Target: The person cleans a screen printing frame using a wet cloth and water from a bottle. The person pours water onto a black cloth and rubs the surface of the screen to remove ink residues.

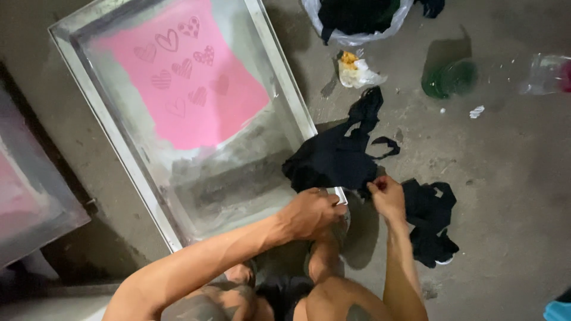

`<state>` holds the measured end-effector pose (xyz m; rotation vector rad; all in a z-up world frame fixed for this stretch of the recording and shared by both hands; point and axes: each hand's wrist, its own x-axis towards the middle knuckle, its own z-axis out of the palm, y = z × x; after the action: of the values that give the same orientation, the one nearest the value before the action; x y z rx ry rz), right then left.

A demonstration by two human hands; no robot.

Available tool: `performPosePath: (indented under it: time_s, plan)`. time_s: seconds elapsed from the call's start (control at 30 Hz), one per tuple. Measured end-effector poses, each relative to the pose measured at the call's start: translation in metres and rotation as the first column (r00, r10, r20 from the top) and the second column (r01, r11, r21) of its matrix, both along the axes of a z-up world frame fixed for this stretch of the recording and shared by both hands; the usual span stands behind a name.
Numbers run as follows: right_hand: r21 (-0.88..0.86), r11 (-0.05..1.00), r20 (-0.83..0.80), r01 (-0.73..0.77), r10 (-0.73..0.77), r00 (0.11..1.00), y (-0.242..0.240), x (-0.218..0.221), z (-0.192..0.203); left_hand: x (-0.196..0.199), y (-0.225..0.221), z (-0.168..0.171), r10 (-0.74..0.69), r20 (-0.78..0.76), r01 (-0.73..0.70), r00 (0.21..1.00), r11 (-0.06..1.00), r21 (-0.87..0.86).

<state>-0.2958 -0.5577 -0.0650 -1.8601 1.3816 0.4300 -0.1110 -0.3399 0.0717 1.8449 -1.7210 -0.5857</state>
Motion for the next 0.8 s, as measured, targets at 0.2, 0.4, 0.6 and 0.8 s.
performPosePath:
  time_s: [0.2, 0.4, 0.6, 0.8]
  plan:
    - [0.092, 0.996, 0.627, -0.001, -0.057, 0.777, -0.001, 0.032, 0.156, 0.023, -0.038, 0.043, 0.226, -0.196, -0.24, 0.954, 0.969, -0.054]
    - [0.031, 0.902, 0.783, -0.43, 0.245, 0.572, 0.023, 0.132, 0.277, 0.071, -0.053, 0.102, 0.162, -0.607, -0.358, 0.778, 0.908, -0.217]
    - [-0.298, 0.91, 0.877, 0.289, 0.142, 0.458, -0.005, 0.116, 0.257, 0.114, -0.037, 0.146, 0.403, -0.833, -0.712, 0.38, 0.702, 0.014]
    - [-0.495, 0.664, 0.827, 0.561, 0.161, 0.539, -0.181, 0.036, 0.035, 0.059, -0.097, 0.168, 0.509, -0.753, -0.488, 0.417, 0.824, 0.287]
